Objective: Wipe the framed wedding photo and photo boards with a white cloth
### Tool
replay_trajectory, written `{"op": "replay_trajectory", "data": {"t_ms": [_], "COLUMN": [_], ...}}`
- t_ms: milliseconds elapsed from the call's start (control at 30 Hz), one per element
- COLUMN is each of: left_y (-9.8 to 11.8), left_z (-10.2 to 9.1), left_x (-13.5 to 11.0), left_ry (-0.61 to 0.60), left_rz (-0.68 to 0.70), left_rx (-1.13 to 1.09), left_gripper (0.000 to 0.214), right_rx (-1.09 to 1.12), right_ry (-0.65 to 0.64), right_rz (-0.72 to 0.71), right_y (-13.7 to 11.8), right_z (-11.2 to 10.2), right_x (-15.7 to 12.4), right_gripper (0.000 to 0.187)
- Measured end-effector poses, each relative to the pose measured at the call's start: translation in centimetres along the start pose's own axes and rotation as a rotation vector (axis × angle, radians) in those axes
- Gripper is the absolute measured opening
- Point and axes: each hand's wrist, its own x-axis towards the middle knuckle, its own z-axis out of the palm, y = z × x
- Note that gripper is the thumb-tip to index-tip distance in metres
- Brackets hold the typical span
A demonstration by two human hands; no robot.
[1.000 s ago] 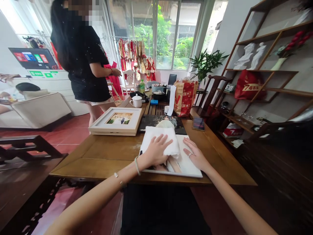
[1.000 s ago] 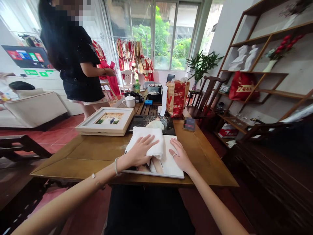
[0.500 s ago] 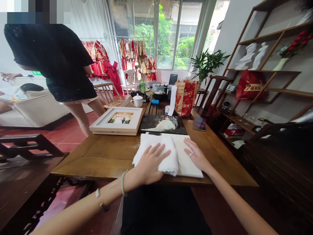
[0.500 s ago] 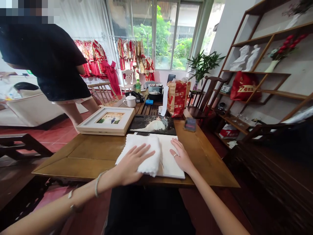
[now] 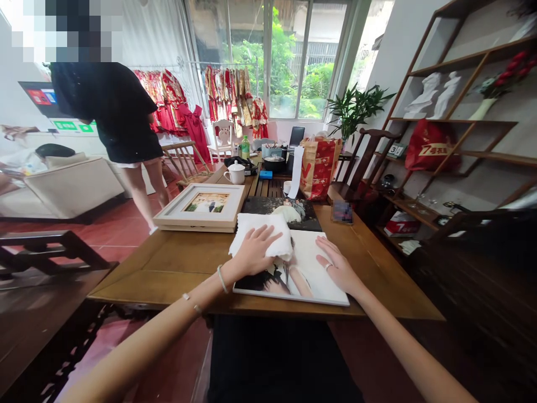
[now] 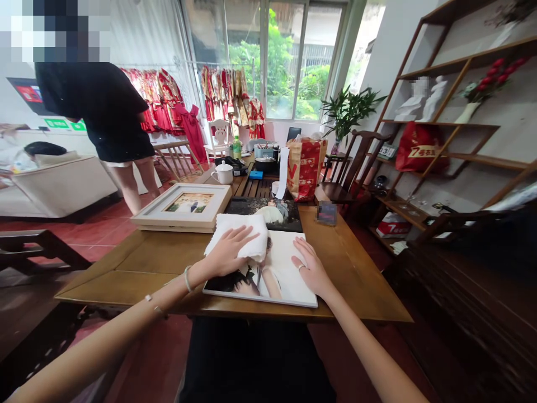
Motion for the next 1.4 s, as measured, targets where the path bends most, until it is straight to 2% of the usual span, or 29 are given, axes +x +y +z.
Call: {"op": "replay_trajectory", "data": {"t_ms": [200,267,333,467,767,867,933,1100,1300,1400], "left_y": [4.0,4.9,5.1,3.9,-1.8,-2.4,-2.3,-0.8,3.3,4.9], "left_z": [-0.9,-1.4,-1.6,-1.0,-0.2,-0.1,-0.1,-0.6,-1.9,-2.1], "left_x": [-6.9,-8.1,-8.2,-6.0,1.6,2.6,2.3,-1.1,-7.5,-9.2], "left_ry": [-0.084,-0.114,-0.120,-0.093,0.026,0.050,0.053,0.035,-0.102,-0.134], "left_rz": [0.133,0.179,0.194,0.137,0.041,0.003,-0.002,0.032,0.086,0.126], "left_rx": [-0.115,-0.137,-0.137,-0.104,0.016,0.019,0.015,-0.041,-0.114,-0.135], "left_gripper": [0.084,0.087,0.088,0.083,0.062,0.058,0.058,0.068,0.087,0.091], "right_rx": [-0.007,-0.008,-0.012,-0.016,0.000,0.006,0.007,0.004,-0.002,-0.010], "right_ry": [0.005,0.005,0.004,0.004,-0.004,-0.005,-0.006,0.005,0.012,0.006], "right_rz": [0.003,-0.003,-0.005,-0.007,0.005,0.004,0.002,0.005,-0.001,-0.004], "right_y": [0.2,0.2,0.3,0.2,-0.7,-0.6,-0.5,-0.5,-0.3,0.0], "right_z": [0.4,0.4,0.3,0.2,0.4,0.0,-0.2,-0.4,0.0,0.1], "right_x": [-0.2,-0.2,-0.2,-0.6,0.0,0.1,0.1,0.2,0.1,0.1], "right_gripper": [0.046,0.046,0.047,0.048,0.051,0.051,0.050,0.049,0.047,0.046]}}
